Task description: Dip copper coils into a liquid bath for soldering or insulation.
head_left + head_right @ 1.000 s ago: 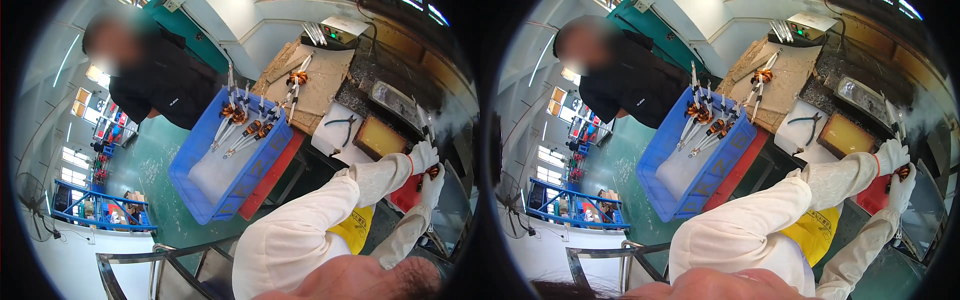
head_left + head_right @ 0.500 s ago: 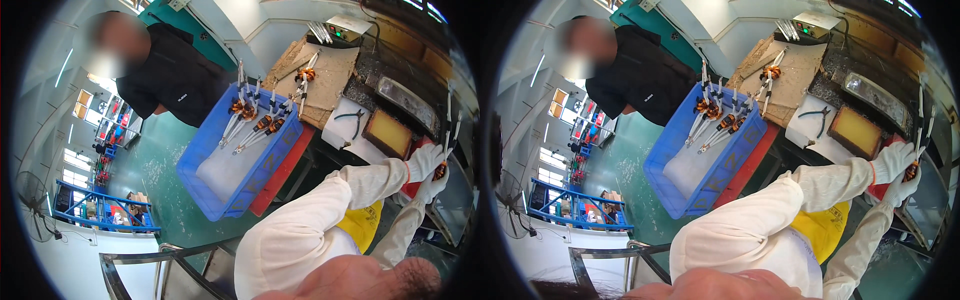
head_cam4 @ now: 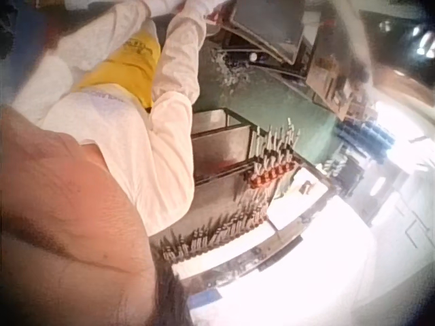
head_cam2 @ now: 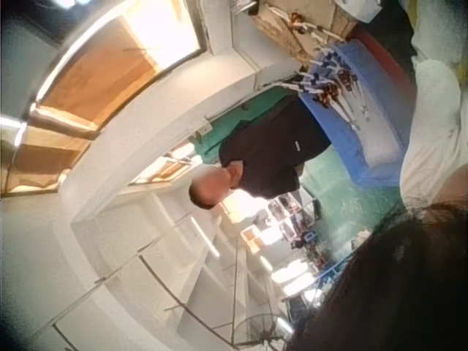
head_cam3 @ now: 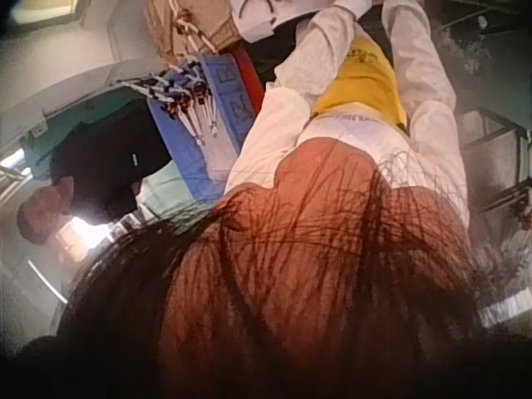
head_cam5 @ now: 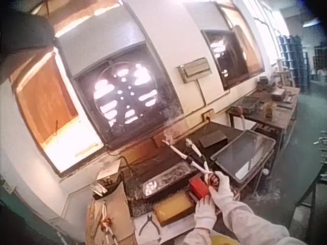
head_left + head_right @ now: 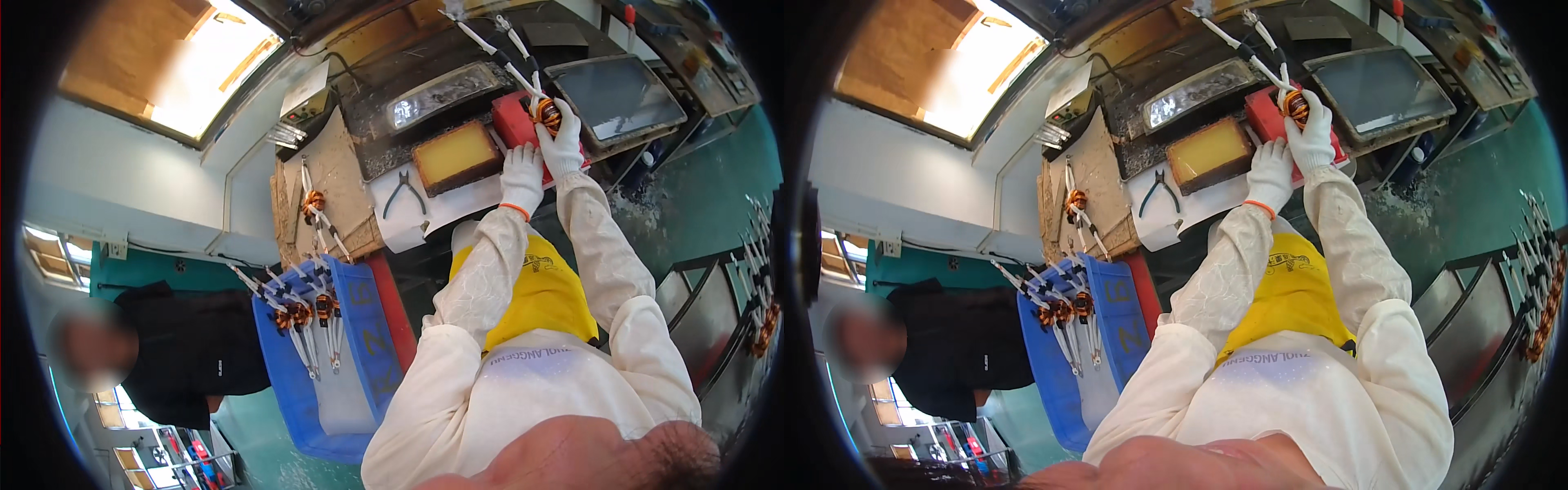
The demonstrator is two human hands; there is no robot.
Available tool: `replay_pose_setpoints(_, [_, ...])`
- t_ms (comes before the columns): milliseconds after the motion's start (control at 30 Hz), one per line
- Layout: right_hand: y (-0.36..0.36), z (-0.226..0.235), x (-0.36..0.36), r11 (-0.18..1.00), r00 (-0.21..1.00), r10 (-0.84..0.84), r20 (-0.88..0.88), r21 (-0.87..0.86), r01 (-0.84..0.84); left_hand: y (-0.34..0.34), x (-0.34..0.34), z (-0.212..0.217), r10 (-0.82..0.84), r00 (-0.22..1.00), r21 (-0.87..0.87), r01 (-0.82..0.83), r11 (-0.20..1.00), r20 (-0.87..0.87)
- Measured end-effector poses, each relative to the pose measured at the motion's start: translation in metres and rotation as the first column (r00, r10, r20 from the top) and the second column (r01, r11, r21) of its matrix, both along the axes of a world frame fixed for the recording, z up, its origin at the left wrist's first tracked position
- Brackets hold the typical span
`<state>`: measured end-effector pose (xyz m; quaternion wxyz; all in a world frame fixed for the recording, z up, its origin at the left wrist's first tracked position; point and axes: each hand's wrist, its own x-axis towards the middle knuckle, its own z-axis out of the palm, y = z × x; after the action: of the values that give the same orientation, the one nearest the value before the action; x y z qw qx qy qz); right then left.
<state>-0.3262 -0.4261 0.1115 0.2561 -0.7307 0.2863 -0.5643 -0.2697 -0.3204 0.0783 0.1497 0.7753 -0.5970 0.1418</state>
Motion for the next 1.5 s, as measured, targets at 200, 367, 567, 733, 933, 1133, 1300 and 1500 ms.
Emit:
replay_pose_setpoints(200, [0.009,0.0,0.005,1.0,1.0,-0.003,0.025,-0.004,0.003,0.0,0.01,-0.009,-0.002,1.0,-0.044,0.002,0.999,-0.019])
replay_pose_setpoints(367, [0.0,-0.006,0.01,0.998,0.999,0.012,0.036,0.064,-0.014,0.003,0.009,0.001,-0.049,0.998,-0.084,0.045,0.995,-0.046])
replay_pose_setpoints(567, [-0.009,-0.01,0.015,1.0,0.998,0.024,0.051,-0.012,-0.024,-0.014,0.028,0.053,0.063,0.997,-0.335,-0.076,0.939,-0.05])
replay_pose_setpoints(733, [-0.016,-0.008,0.021,0.998,0.998,0.045,0.052,-0.041,-0.043,-0.051,0.043,0.119,0.029,0.911,-0.262,0.088,0.961,0.411])
replay_pose_setpoints(933, [-0.012,-0.004,0.024,0.997,0.997,0.047,0.062,-0.059,-0.043,-0.084,0.075,0.118,0.009,0.782,-0.089,0.059,0.994,0.624])
replay_pose_setpoints(1133, [-0.021,-0.009,0.023,0.997,0.998,0.049,0.041,-0.066,-0.047,-0.096,0.073,0.109,-0.029,0.873,-0.137,0.109,0.985,0.487])
replay_pose_setpoints(1300, [-0.023,-0.01,0.025,0.998,0.999,0.038,0.039,-0.061,-0.036,-0.095,0.072,0.104,0.006,0.868,-0.178,0.095,0.979,0.496])
replay_pose_setpoints(1500, [-0.021,-0.011,0.024,0.997,0.999,0.035,-0.001,-0.062,-0.035,-0.084,0.065,0.112,0.082,0.9,-0.273,0.042,0.961,0.428])
